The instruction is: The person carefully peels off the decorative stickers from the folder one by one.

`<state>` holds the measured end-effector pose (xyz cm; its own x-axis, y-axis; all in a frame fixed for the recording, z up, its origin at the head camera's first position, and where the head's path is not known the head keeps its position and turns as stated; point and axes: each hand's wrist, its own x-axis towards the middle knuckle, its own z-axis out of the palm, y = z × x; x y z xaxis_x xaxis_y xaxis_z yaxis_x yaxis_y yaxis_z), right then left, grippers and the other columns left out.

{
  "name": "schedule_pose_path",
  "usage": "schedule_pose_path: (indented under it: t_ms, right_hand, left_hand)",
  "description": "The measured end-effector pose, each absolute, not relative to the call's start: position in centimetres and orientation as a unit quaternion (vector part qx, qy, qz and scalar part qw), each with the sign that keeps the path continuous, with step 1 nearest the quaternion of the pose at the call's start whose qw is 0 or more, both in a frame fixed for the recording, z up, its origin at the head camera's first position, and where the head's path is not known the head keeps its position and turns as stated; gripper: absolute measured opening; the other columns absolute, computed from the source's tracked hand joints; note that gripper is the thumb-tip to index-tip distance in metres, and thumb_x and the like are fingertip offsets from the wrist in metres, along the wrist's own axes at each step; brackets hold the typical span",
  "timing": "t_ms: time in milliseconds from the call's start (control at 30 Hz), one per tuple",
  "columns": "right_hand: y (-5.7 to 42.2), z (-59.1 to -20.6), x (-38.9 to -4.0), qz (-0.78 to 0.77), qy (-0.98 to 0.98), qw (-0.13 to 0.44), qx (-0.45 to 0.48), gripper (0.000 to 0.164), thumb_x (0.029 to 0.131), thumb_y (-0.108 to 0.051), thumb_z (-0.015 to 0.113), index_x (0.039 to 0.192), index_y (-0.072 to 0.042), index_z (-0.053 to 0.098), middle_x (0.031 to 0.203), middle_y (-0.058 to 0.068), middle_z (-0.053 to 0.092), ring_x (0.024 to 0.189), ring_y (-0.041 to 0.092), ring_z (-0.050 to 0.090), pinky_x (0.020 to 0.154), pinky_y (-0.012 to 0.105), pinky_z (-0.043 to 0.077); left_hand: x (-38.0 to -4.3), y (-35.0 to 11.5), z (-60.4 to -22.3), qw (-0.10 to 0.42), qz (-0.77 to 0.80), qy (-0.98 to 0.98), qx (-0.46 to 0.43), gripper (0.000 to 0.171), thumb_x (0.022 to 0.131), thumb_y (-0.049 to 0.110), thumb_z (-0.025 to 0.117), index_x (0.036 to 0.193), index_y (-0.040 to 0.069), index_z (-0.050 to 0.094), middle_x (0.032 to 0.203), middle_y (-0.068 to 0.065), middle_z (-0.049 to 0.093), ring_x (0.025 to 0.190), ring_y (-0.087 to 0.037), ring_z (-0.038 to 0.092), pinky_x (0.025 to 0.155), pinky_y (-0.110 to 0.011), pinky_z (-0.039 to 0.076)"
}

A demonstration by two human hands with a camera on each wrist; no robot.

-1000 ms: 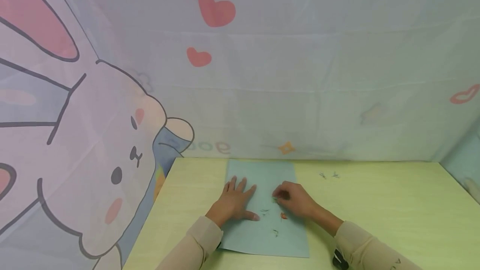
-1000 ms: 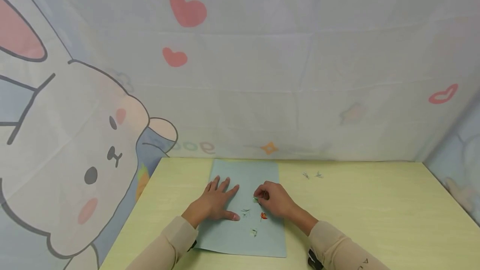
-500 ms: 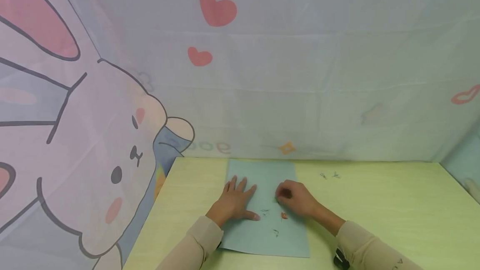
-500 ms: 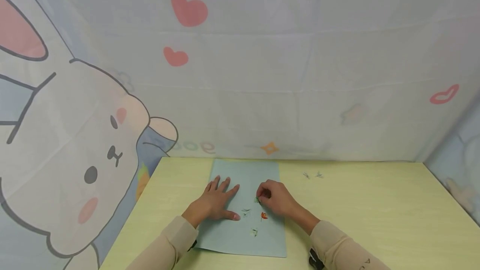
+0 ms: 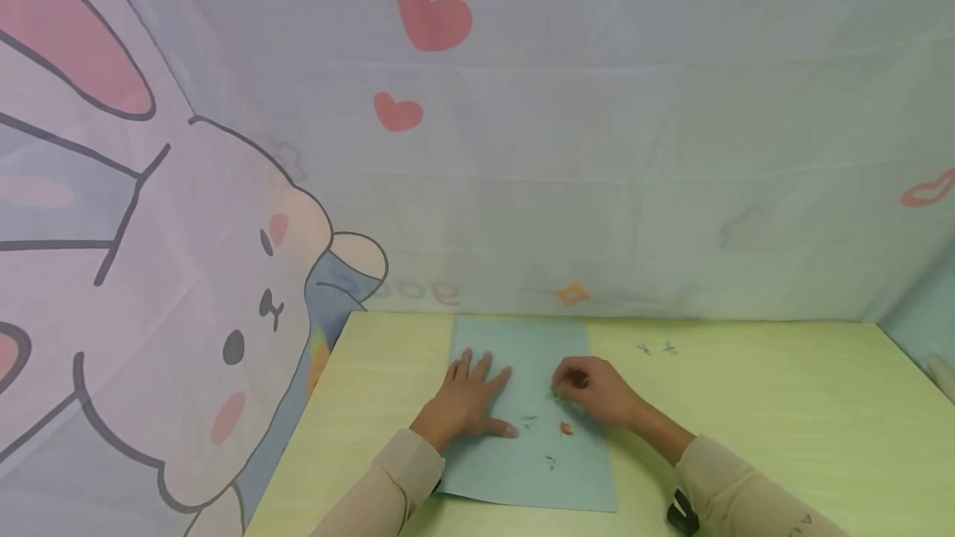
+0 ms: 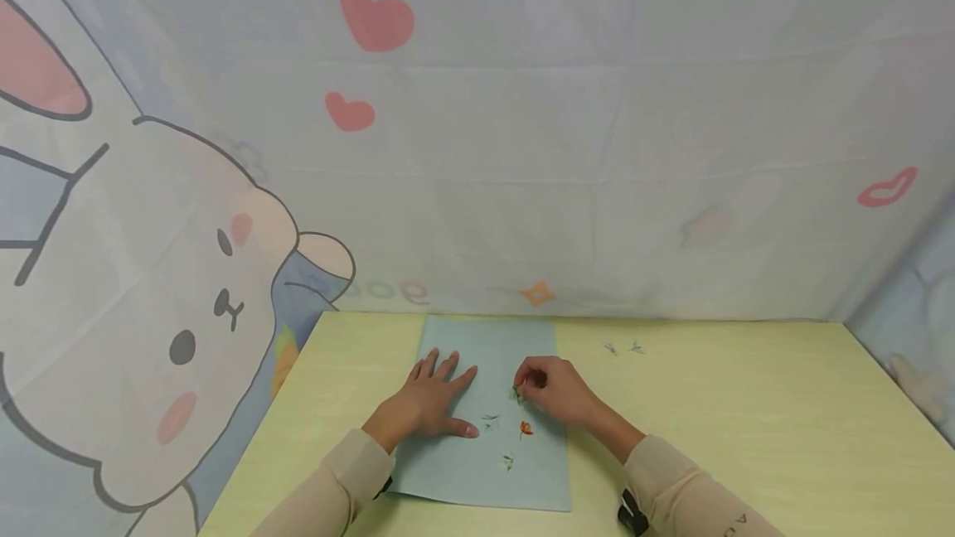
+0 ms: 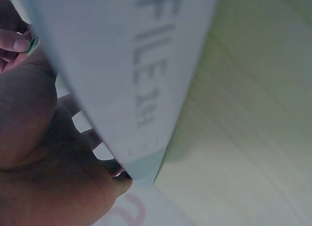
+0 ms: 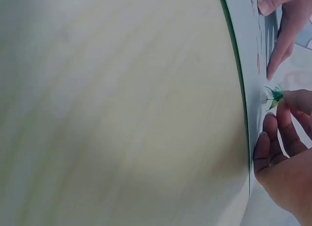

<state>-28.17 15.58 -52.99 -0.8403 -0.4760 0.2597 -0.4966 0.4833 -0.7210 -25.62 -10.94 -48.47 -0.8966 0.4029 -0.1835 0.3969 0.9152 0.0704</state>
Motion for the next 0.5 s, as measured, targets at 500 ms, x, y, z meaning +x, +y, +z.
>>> schedule_pose_path:
  t_ms: [500]
  right_hand:
    - [15.98, -52.28, -28.2, 0.446, -0.856, 0.002, 0.26, 0.01, 0.102, -0.02, 0.073, 0.103, -0.013, 0.079, 0.096, -0.007, 0.074, 0.088, 0.011, 0.068, 0.079, 0.03, 0.057]
  left_hand:
    - [-25.67, -10.92, -48.63, 0.096, 0.013, 0.974, 0.206, 0.098, 0.087, 0.069, 0.075, 0.166, 0.022, 0.04, 0.174, -0.015, 0.025, 0.16, -0.046, 0.013, 0.127, -0.058, 0.018]
